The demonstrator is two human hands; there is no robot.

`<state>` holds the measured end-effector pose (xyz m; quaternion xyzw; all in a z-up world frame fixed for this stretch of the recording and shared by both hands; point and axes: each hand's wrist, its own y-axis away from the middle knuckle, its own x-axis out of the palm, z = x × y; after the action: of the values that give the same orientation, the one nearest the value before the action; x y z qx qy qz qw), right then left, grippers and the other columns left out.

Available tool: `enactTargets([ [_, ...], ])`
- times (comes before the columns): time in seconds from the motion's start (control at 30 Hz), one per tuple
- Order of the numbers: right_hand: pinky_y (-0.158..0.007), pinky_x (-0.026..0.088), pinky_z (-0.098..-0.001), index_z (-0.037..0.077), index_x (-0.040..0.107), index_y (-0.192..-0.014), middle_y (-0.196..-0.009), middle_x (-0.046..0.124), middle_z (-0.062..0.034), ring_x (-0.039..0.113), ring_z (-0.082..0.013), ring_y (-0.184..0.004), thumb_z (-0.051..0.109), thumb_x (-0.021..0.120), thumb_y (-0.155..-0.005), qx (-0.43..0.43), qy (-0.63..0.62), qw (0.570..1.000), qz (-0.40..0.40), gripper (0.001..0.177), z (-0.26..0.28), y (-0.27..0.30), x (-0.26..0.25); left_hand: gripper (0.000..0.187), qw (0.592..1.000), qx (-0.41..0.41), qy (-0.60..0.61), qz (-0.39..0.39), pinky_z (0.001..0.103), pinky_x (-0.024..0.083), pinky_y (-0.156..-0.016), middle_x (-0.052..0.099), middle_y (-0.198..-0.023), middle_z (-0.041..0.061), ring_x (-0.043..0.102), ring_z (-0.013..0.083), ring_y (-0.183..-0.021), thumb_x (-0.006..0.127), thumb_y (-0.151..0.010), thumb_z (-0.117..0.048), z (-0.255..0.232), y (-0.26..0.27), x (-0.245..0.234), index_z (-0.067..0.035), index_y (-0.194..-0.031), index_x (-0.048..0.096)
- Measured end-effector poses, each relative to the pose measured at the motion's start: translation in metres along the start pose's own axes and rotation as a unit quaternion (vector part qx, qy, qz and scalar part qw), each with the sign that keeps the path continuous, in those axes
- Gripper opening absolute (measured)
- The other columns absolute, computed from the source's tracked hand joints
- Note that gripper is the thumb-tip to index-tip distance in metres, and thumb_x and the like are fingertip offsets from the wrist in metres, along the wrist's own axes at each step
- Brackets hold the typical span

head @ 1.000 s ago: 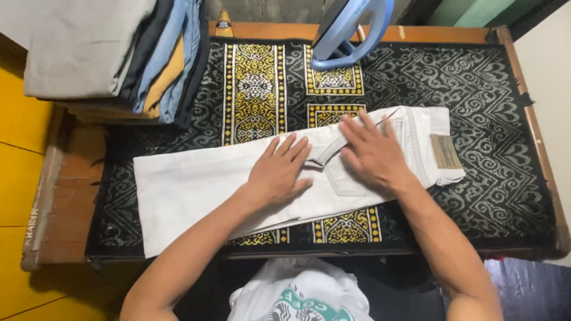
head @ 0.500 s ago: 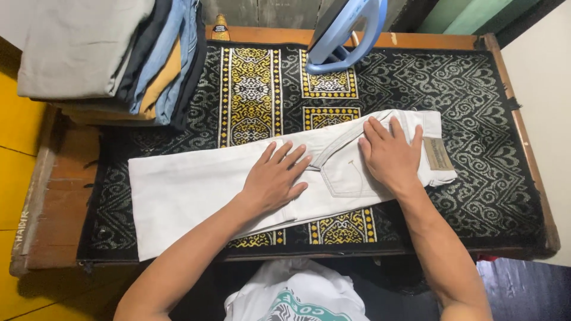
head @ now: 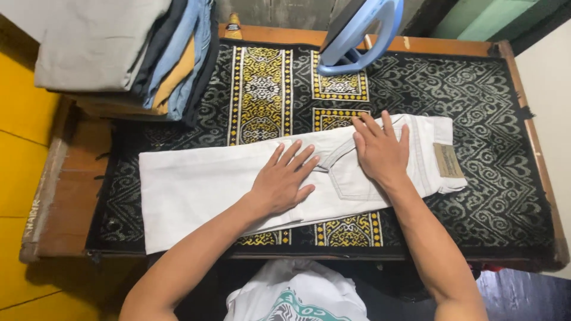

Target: The person irons a pair of white pants on a patterned ironing board, then folds them neatly. They use a blue electric iron to smooth the fabric and fold the pants into a compact rectangle.

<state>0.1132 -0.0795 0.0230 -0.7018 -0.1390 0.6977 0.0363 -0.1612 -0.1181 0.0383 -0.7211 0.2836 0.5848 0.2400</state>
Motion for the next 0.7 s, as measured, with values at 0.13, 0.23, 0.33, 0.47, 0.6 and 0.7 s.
enactTargets([
  [0.13,-0.111,0.025,-0.0765,0.030,0.060,-0.149,-0.153,0.058,0.0005,0.039,-0.0379,-0.151,0.038,0.038,-0.114,-0.011,-0.012,1.000,0.016,0.042,0.006,-0.004,-0.005,0.070,0.999,0.001,0.038,-0.005,0.060,0.021,-0.124,0.031,-0.167,0.013,0.021,0.0382,-0.156,0.043,-0.101,-0.050,0.009,0.006,0.007,-0.013,-0.159,0.036],
  [0.23,-0.111,0.026,-0.0756,0.020,0.062,-0.149,-0.154,0.059,-0.0047,0.042,-0.0397,-0.149,0.037,0.043,-0.115,-0.050,-0.040,0.998,-0.026,0.042,0.032,-0.011,-0.017,0.062,0.987,-0.002,0.140,-0.079,0.061,0.030,-0.120,0.030,-0.166,0.021,0.027,0.0445,-0.153,0.039,-0.108,-0.037,0.031,0.028,0.007,-0.004,-0.159,0.030],
  [0.33,-0.110,0.032,-0.0702,0.015,0.058,-0.151,-0.155,0.056,-0.0088,0.038,-0.0394,-0.150,0.040,0.048,-0.110,-0.151,-0.068,0.985,-0.046,0.049,0.086,-0.017,-0.030,0.054,0.988,-0.044,0.041,-0.139,0.062,0.034,-0.117,0.044,-0.158,0.022,0.036,0.0444,-0.148,0.041,-0.107,-0.027,0.055,0.065,0.000,-0.001,-0.155,0.040],
  [0.47,-0.116,0.030,-0.0646,0.017,0.047,-0.154,-0.161,0.044,-0.0059,0.032,-0.0355,-0.152,0.055,0.047,-0.103,-0.234,-0.087,0.968,0.019,0.064,0.161,-0.015,-0.033,0.067,0.981,-0.177,-0.030,-0.074,0.065,0.021,-0.120,0.035,-0.164,0.016,0.025,0.0402,-0.153,0.041,-0.105,-0.047,0.070,0.115,-0.021,-0.009,-0.160,0.035],
  [0.6,-0.122,0.021,-0.0645,0.020,0.035,-0.161,-0.166,0.034,-0.0070,0.024,-0.0368,-0.155,0.072,0.036,-0.099,-0.216,-0.109,0.960,0.141,0.081,0.188,-0.012,-0.038,0.081,0.962,-0.272,-0.010,0.007,0.067,0.009,-0.122,0.022,-0.170,0.011,0.016,0.0405,-0.156,0.034,-0.100,-0.069,0.071,0.158,-0.042,-0.021,-0.164,0.025],
  [0.7,-0.123,0.018,-0.0607,0.023,0.031,-0.163,-0.169,0.030,-0.0041,0.018,-0.0330,-0.158,0.075,0.035,-0.097,-0.199,-0.079,0.964,0.159,0.084,0.191,-0.013,-0.033,0.083,0.927,-0.374,0.003,-0.002,0.066,0.015,-0.121,0.023,-0.170,0.015,0.018,0.0403,-0.156,0.037,-0.099,-0.072,0.090,0.182,-0.050,-0.020,-0.163,0.031],
])
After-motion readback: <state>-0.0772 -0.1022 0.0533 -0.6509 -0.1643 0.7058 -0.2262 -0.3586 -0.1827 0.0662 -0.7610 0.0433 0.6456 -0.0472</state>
